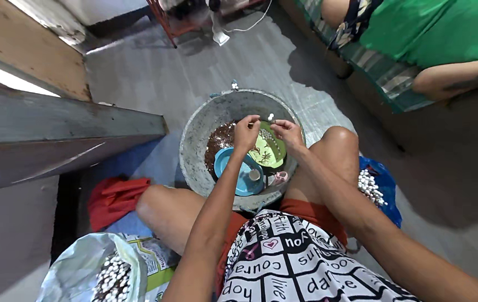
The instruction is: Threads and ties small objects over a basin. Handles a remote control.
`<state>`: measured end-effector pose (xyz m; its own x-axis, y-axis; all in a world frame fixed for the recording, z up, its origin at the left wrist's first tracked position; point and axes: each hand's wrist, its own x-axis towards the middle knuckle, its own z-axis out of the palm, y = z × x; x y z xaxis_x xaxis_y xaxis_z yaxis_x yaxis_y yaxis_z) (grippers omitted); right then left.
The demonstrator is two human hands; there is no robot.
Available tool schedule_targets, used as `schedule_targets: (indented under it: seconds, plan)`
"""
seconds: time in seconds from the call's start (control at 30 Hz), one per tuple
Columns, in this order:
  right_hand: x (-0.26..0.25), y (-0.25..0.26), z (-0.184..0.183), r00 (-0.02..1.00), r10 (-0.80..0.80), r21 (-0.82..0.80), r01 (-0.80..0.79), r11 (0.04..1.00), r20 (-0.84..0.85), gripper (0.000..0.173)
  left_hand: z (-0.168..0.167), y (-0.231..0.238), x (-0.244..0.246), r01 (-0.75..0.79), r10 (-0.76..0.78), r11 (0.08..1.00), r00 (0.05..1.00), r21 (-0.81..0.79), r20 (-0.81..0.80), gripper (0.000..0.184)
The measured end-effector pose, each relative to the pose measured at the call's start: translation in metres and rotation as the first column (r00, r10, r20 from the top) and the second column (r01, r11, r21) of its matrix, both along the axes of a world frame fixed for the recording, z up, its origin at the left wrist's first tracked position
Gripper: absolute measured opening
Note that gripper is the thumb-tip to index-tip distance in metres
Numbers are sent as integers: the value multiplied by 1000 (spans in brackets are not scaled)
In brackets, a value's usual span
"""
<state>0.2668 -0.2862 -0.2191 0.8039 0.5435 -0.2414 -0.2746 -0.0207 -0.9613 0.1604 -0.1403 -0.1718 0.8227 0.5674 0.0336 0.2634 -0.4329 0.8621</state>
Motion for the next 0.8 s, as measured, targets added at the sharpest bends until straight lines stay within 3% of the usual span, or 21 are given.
schedule_targets:
  seconds: [0.1, 0.23, 0.37, 0.53, 0.67, 0.8]
  plan:
    - [-3, -1, 2, 992, 78, -60, -72, 996, 100, 30, 10, -10, -4, 87, -88, 995, 996, 38, 27, 36]
    - [-8, -3, 2, 962, 123, -136, -92, 986, 243, 36, -16, -10, 3, 95, -96, 985, 995, 145, 1, 25]
    - [-9, 3, 10, 934, 182, -134, -147, 980, 306, 25, -10, -2, 5, 95, -81, 982, 992, 161, -94, 26]
    - [-8, 3, 9, 871, 297, -269, -200, 942, 391, 22, -2, 0, 1, 146, -121, 974, 981, 173, -151, 22]
    - [-11, 3, 0, 803, 321, -291, -193, 937, 503, 23, -2, 4, -2, 222, -178, 951, 963, 216, -204, 24]
    - [-15, 4, 3, 727, 369, -420, -121, 900, 580, 27, 4, -5, -1, 203, -115, 945, 939, 256, -323, 26]
